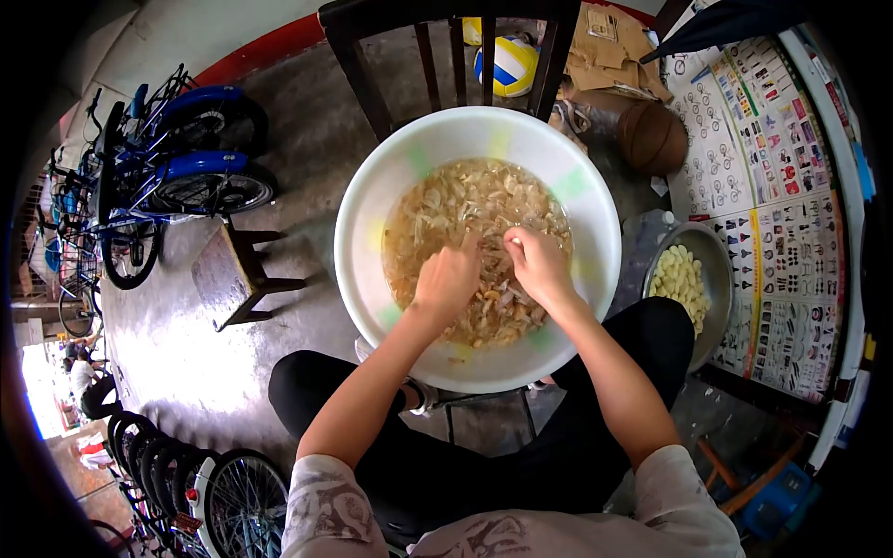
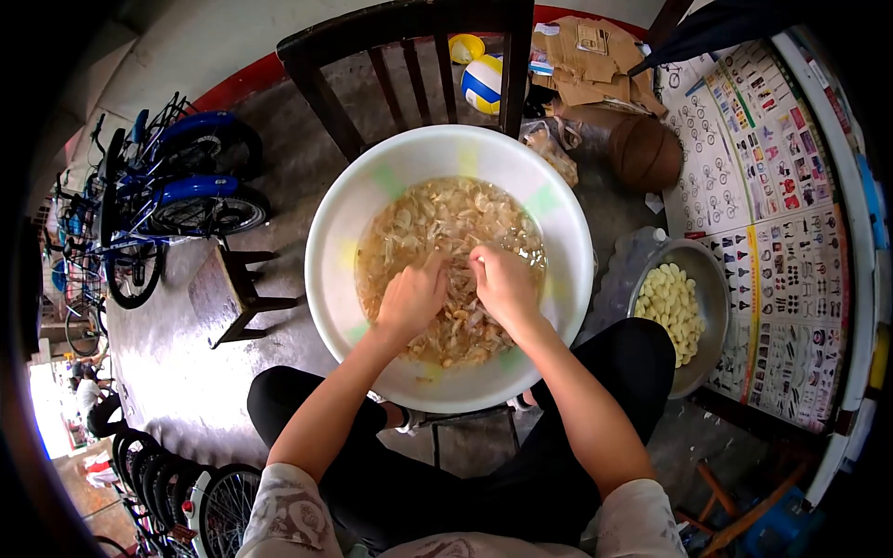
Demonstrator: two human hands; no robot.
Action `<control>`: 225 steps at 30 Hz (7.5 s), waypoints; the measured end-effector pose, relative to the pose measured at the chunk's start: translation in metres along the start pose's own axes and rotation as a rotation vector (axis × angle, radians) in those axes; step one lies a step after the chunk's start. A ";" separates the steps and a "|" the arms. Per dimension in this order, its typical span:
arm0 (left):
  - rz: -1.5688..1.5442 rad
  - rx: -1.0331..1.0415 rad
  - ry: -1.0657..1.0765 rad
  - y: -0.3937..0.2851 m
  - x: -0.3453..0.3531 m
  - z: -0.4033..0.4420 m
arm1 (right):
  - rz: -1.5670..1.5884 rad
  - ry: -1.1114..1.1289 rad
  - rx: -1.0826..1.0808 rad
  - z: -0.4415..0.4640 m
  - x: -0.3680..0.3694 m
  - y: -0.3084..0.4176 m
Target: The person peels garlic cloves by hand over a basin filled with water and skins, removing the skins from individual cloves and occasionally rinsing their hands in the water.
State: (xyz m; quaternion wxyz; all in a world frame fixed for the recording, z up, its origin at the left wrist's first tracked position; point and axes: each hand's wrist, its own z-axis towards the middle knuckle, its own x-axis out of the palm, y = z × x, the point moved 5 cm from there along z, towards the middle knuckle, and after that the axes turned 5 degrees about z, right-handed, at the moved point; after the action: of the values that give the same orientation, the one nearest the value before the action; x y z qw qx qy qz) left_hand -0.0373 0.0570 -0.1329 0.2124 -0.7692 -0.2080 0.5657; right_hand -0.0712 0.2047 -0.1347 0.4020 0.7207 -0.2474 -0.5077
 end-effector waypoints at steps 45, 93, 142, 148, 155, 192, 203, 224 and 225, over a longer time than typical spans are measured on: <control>-0.431 0.135 -0.467 -0.026 -0.056 -0.023 | 0.380 -0.114 -0.114 -0.019 -0.013 0.046; -0.230 0.158 -0.399 0.042 -0.066 -0.003 | -0.438 0.358 0.158 0.015 0.003 0.019; -0.339 0.021 0.044 0.047 -0.056 -0.029 | 0.483 0.380 0.101 0.004 0.048 0.046; -0.354 0.197 -0.222 0.024 -0.069 -0.039 | 0.537 0.320 0.092 0.012 0.043 0.047; -0.388 0.223 -0.282 0.022 -0.076 -0.034 | 0.745 0.322 0.227 0.009 0.034 0.049; -1.035 -0.201 0.025 0.020 -0.062 -0.038 | 0.731 0.329 0.219 0.000 0.014 0.057; -1.043 -0.183 -0.106 0.027 -0.062 -0.037 | 0.963 0.442 0.294 -0.005 0.021 0.063; -1.080 -0.098 -0.157 0.018 -0.059 -0.043 | 0.539 0.059 -0.147 0.001 0.002 0.075; -1.114 -0.085 -0.169 0.020 -0.057 -0.042 | 0.534 0.046 -0.155 0.000 0.001 0.076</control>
State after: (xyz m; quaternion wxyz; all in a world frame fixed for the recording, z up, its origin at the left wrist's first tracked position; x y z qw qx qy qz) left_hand -0.0106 0.0049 -0.0878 0.4304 -0.5029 -0.6216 0.4189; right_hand -0.0671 0.1614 -0.0720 0.5812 0.6083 -0.3798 -0.3845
